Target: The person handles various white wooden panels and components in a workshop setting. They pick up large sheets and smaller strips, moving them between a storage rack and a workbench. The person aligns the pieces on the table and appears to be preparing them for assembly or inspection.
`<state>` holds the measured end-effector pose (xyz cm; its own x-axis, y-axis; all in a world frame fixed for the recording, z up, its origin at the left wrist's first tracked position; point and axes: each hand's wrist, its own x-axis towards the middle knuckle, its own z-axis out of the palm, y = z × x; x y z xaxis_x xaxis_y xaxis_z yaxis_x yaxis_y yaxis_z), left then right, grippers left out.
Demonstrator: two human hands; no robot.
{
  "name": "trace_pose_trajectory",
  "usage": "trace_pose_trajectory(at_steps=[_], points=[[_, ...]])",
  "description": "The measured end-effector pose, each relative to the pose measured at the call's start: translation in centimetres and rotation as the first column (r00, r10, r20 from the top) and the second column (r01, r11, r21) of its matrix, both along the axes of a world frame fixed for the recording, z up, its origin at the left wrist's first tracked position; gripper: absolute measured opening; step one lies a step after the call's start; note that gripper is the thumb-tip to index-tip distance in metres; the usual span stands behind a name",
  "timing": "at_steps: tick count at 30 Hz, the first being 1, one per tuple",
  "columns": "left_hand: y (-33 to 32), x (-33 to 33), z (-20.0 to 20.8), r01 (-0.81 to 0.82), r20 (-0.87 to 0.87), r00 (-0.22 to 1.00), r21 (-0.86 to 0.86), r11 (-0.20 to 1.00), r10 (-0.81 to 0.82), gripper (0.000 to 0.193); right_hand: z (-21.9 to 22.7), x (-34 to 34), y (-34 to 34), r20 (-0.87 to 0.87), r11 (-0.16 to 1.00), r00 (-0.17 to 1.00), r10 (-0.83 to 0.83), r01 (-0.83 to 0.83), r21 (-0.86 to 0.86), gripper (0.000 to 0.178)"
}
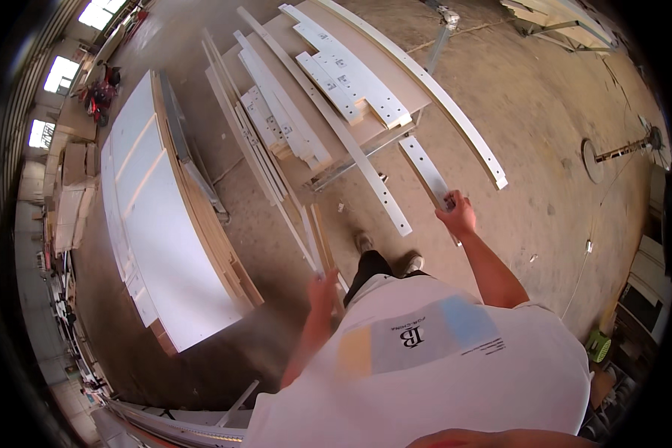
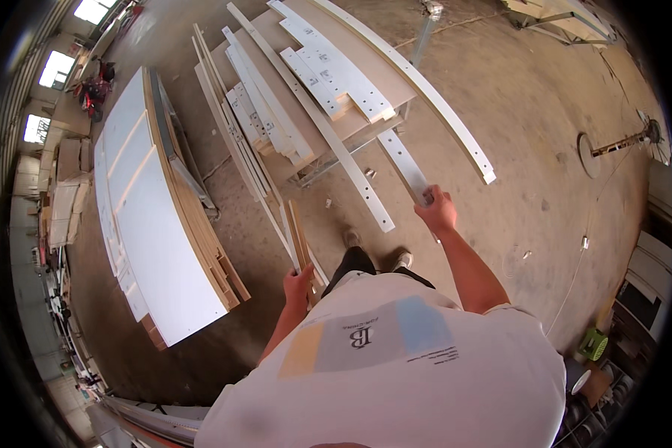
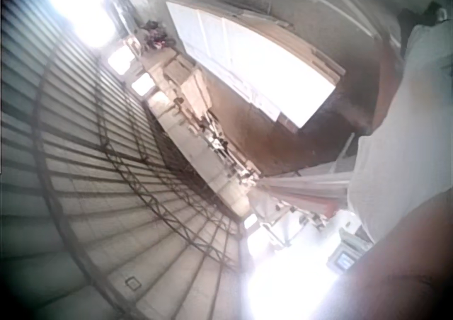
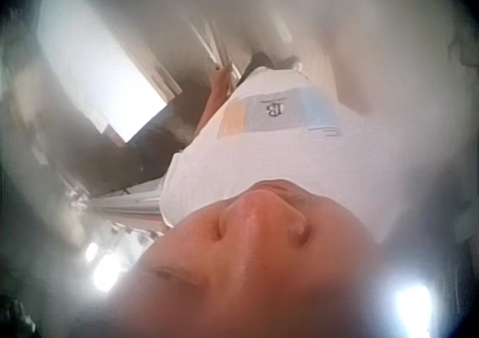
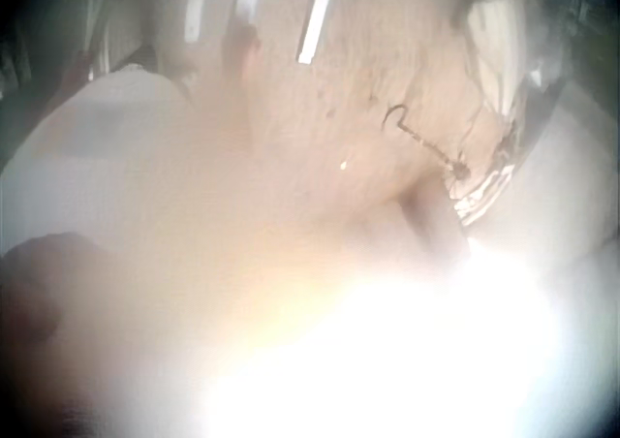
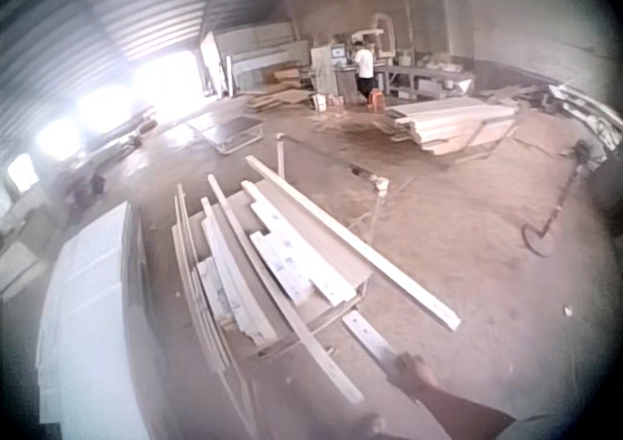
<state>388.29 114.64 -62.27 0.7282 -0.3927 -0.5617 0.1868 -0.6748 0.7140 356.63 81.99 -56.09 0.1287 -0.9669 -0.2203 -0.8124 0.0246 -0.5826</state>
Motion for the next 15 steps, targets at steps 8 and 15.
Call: trace_pose_trajectory(at_steps=[8, 15], points=[[-13.1, 6.1, -0.8, 0.067, -0.053, 0.996, -0.059, 0.996, -0.070, 0.039, 1.6, 12.2, -11.2, 0.023, 0.995, 0.998, 0.059, -0.057, -0.078, 0.048], [-24.1, 15.0, 1.1, 0.245, -0.065, 0.967, -0.009, 0.969, -0.245, 0.047, -2.5, 27.7, -24.2, 0.003, 0.988, 0.999, 0.054, -0.053, -0.142, 0.043]])
